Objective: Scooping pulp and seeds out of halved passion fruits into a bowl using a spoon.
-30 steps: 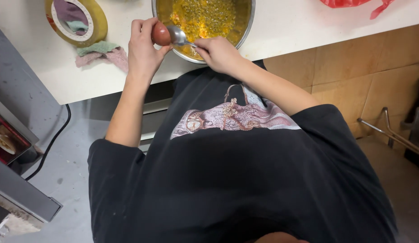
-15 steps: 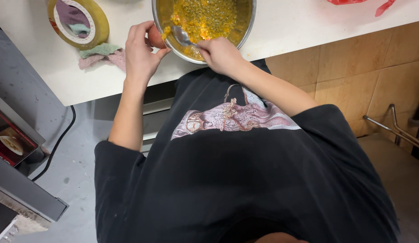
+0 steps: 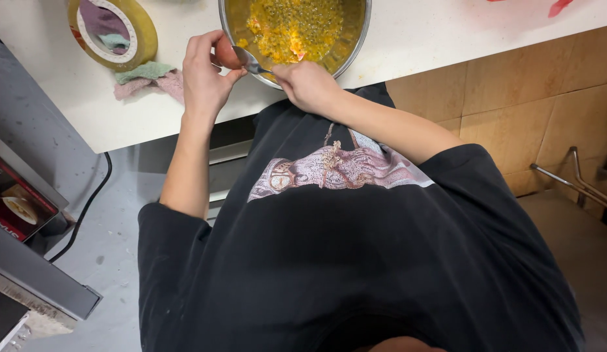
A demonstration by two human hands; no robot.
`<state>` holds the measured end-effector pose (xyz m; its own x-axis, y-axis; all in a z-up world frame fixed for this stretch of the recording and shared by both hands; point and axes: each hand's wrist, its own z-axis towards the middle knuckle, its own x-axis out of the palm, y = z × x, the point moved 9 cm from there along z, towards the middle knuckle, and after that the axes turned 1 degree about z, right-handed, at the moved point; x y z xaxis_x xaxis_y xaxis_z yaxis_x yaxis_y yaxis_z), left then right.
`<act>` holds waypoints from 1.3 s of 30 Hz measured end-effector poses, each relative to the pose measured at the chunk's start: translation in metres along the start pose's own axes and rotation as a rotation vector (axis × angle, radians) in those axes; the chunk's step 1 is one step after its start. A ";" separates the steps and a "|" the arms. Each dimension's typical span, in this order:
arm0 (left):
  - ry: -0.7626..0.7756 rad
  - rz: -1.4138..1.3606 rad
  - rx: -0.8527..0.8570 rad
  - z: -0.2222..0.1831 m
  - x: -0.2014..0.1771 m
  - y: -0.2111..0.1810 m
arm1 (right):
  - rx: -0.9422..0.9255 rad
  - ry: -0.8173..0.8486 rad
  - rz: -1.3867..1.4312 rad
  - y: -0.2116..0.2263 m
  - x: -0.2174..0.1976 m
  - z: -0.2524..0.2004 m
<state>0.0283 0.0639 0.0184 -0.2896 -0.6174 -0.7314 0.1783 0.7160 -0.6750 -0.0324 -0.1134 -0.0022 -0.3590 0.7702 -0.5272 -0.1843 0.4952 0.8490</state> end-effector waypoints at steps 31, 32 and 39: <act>-0.046 -0.250 0.077 0.000 -0.019 -0.025 | 0.281 -0.012 0.157 -0.051 -0.032 -0.023; -0.054 -0.249 0.076 0.000 -0.018 -0.029 | 0.275 -0.008 0.154 -0.049 -0.034 -0.025; -0.017 -0.213 0.239 0.011 0.023 -0.085 | 0.165 -0.315 0.208 -0.033 -0.076 -0.015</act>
<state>0.0171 -0.0141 0.0579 -0.3289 -0.7519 -0.5714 0.3319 0.4744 -0.8153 -0.0131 -0.1943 0.0104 -0.0711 0.9332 -0.3522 0.0212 0.3544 0.9349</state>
